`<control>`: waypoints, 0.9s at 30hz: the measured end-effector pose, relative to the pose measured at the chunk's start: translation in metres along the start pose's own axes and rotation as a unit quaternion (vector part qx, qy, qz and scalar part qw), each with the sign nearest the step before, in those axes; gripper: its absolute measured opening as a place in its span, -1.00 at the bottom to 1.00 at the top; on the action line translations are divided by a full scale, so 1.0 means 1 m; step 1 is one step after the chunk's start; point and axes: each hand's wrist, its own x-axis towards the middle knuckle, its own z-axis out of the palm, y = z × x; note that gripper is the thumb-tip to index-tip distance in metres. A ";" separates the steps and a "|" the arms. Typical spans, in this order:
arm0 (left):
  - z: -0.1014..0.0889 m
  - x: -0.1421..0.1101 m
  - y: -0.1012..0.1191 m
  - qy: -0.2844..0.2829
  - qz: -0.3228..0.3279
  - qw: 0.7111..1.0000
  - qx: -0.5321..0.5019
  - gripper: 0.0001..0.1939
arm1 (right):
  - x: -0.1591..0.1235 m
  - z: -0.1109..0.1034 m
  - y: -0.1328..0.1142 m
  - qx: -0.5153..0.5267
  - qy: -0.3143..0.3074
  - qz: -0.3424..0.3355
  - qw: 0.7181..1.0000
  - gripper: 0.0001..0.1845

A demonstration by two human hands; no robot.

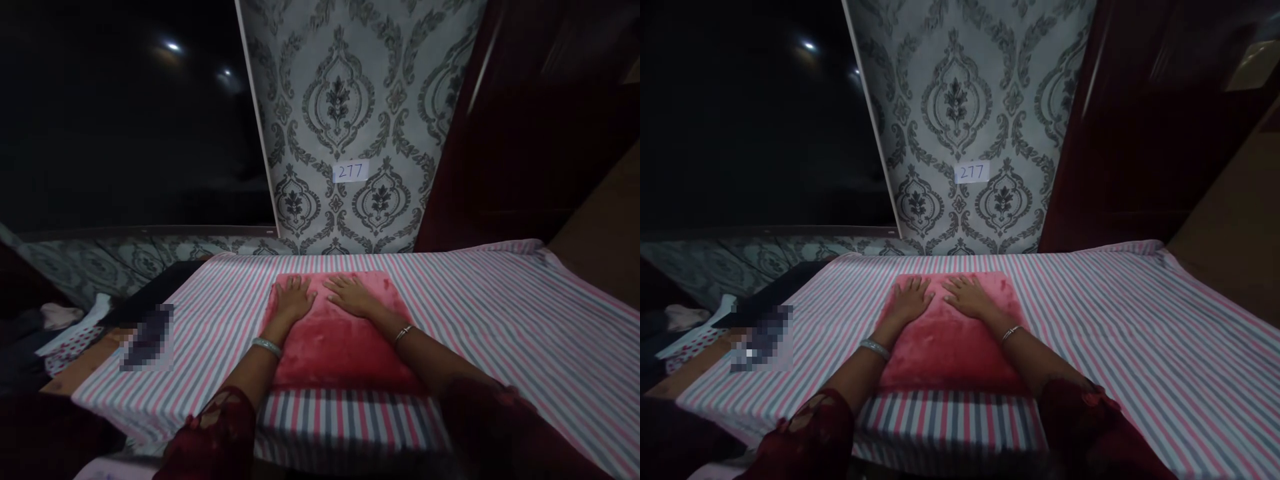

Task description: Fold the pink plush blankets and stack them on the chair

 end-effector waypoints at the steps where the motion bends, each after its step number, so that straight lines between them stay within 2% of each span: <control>1: 0.002 0.002 -0.002 -0.010 0.003 1.000 -0.003 -0.35 | 0.002 0.001 0.008 -0.004 0.002 0.010 1.000 -0.40; 3: 0.003 0.006 -0.005 -0.027 0.014 0.999 -0.010 -0.33 | 0.005 0.003 0.024 -0.010 0.003 0.040 0.999 -0.40; 5: 0.004 0.008 -0.007 -0.015 0.008 1.000 -0.015 -0.29 | 0.006 0.006 0.037 -0.013 0.012 0.089 0.996 -0.41; 7: 0.007 0.008 -0.008 0.018 -0.025 0.999 -0.017 -0.23 | 0.006 0.011 0.046 -0.017 0.034 0.132 0.991 -0.42; 10: 0.011 0.008 -0.008 0.029 -0.067 0.997 -0.027 -0.17 | 0.005 0.018 0.050 -0.024 0.068 0.139 0.988 -0.44; 14: 0.012 0.007 -0.009 0.002 -0.056 0.997 -0.057 -0.13 | 0.003 0.020 0.047 -0.024 0.078 0.133 0.988 -0.45; 18: 0.009 0.006 -0.010 0.010 -0.067 0.994 -0.084 -0.13 | 0.002 0.016 0.043 -0.027 0.084 0.133 0.987 -0.46; 22: -0.004 0.006 -0.011 -0.011 -0.070 0.992 -0.105 -0.17 | 0.000 0.004 0.035 -0.025 0.066 0.155 0.985 -0.44; 25: -0.023 -0.009 -0.007 -0.023 -0.059 0.993 -0.096 -0.24 | -0.019 -0.009 0.021 -0.015 0.033 0.174 0.984 -0.41; 27: -0.032 -0.032 -0.002 0.004 -0.029 0.996 -0.080 -0.25 | -0.044 -0.010 0.009 -0.016 0.034 0.153 0.987 -0.38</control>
